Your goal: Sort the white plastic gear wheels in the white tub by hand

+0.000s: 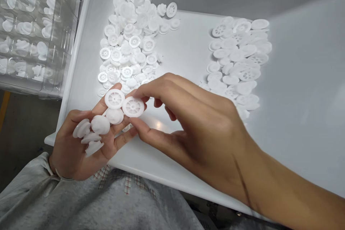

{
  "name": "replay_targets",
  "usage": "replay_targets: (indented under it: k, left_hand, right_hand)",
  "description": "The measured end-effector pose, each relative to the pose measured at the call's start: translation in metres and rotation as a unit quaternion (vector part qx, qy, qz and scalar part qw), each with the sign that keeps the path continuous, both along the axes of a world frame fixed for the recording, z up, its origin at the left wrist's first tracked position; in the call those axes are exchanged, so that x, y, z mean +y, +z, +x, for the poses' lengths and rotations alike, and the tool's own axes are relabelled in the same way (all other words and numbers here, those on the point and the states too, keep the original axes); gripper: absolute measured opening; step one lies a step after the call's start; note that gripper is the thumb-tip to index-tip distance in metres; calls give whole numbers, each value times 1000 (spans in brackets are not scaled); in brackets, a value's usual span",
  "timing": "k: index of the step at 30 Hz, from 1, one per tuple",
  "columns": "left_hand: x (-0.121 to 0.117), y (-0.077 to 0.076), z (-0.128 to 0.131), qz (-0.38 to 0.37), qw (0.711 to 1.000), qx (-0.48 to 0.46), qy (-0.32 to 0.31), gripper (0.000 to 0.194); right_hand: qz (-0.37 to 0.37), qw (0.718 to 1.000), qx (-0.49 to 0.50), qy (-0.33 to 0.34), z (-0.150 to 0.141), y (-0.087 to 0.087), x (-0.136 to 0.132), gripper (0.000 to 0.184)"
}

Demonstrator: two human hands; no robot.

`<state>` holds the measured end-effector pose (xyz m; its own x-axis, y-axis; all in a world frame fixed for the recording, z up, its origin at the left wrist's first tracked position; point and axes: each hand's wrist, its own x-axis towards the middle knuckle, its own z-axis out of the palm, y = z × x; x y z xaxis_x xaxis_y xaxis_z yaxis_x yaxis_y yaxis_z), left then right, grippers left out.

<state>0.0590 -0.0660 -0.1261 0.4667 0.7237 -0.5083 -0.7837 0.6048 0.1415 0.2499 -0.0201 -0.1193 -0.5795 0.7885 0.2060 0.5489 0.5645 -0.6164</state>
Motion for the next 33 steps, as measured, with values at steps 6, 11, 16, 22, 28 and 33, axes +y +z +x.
replay_targets:
  k: [6, 11, 16, 22, 28, 33]
  left_hand:
    - [1, 1, 0, -5, 1000, 4, -5, 71]
    - [2, 3, 1, -11, 1000, 10, -8, 70]
    - [0, 2, 1, -3, 1000, 8, -6, 72]
    - [1, 0, 0, -1, 1000, 8, -10, 72]
    - [1, 0, 0, -5, 1000, 9, -8, 69]
    - [0, 1, 1, -6, 1000, 5, -6, 72]
  right_hand:
    - [-2, 1000, -5, -3, 0, 1, 0, 19]
    - [5, 1000, 7, 1, 0, -3, 2, 16]
    - [-17, 1000, 12, -1, -1, -3, 1, 16]
    - [-10, 1000, 21, 12, 1, -3, 3, 19]
    - [8, 1000, 5, 8, 3, 2, 2, 28]
    - [42, 999, 3, 14, -1, 4, 0, 29]
